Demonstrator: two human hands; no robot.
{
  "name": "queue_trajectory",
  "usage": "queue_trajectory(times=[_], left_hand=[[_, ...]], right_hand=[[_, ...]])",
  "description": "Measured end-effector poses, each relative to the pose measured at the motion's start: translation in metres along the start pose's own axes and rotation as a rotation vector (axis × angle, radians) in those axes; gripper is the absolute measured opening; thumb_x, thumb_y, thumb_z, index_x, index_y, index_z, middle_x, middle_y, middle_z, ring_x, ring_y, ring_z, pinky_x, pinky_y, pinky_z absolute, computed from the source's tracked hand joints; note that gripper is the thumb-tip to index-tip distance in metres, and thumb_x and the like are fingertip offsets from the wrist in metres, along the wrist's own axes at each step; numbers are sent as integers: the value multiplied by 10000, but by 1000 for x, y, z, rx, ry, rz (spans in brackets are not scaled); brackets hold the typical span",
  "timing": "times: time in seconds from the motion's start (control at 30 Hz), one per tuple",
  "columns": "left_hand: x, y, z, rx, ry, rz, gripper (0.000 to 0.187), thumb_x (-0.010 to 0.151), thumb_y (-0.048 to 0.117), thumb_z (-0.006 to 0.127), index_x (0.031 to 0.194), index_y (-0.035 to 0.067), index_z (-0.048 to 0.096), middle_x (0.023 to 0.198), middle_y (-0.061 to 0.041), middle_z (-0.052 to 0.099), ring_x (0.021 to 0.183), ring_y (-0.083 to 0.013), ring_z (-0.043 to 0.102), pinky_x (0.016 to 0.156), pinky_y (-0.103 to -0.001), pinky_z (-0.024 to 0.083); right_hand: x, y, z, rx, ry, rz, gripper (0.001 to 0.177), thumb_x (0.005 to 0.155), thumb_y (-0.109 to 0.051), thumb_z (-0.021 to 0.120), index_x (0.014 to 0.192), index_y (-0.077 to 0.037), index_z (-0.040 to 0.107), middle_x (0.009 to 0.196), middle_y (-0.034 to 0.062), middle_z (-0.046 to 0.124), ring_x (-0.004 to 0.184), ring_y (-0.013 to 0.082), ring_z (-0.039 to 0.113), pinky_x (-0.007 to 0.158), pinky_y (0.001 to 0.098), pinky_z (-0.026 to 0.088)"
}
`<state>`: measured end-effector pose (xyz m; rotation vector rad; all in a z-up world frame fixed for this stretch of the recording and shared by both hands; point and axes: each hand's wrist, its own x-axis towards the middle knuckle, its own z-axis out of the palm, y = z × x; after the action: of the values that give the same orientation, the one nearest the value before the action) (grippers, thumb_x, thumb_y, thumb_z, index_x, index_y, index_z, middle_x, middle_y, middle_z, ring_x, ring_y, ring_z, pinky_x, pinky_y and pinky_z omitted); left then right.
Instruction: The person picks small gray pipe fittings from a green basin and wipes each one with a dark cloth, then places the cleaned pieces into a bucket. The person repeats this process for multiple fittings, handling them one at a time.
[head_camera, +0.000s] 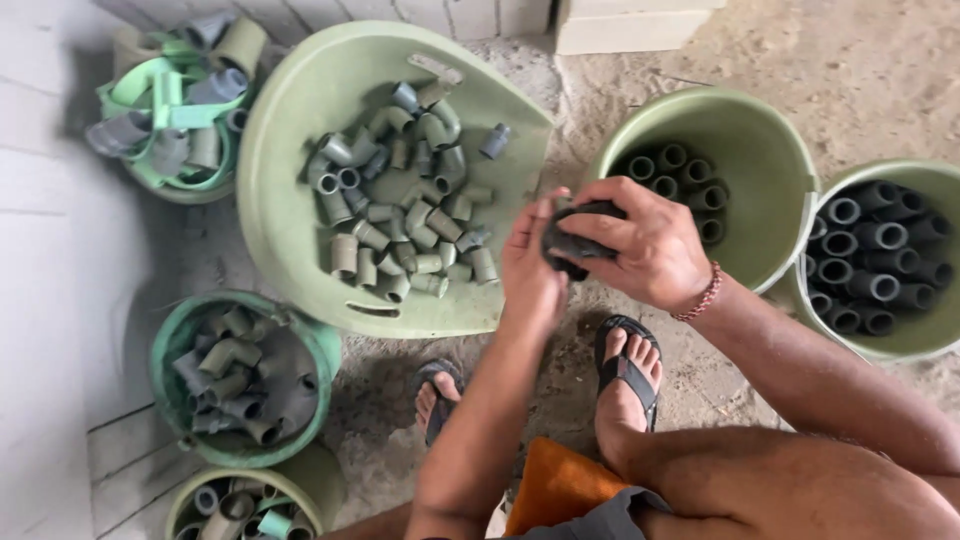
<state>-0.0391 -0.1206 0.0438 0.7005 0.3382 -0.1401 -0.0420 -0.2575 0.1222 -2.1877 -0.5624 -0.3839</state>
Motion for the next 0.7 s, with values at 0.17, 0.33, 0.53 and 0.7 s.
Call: queue_trajectory(times=[0.17,0.33,0.53,0.7], left_hand=[[-24,13,10,132,-78,-90,311,1131,308,516,1201,73,707,761,-195,696,514,-170,624,350,-218,418],[-18,19,24,84,-101,-103,537,1143,475,335,1399,60,559,899,-114,673,621,-149,643,468,-214,489],[-16,18,13,131,-111,-177,598,1103,572,380,1273,56,631,782,-136,633,572,-203,613,452,-258,450],[-7,3,0,-45,-59,-282,418,997,320,734,1325,116,574,909,-123,622,670,-214,609,488,-245,470]], right_hand=[[-7,52,-13,-278,177,98,273,920,-149,912,1122,-73,745,1119,122,659,939,353,713,786,449,578],[-9,7,-13,-166,138,-3,208,901,-191,855,1058,-118,739,1092,103,665,954,333,704,790,416,561],[-8,40,-16,-347,152,10,288,864,-255,890,1107,-171,762,1145,42,662,914,273,726,798,380,588],[-11,10,-10,-133,206,91,316,812,-201,936,1065,-166,750,1102,44,678,947,301,721,800,407,581]])
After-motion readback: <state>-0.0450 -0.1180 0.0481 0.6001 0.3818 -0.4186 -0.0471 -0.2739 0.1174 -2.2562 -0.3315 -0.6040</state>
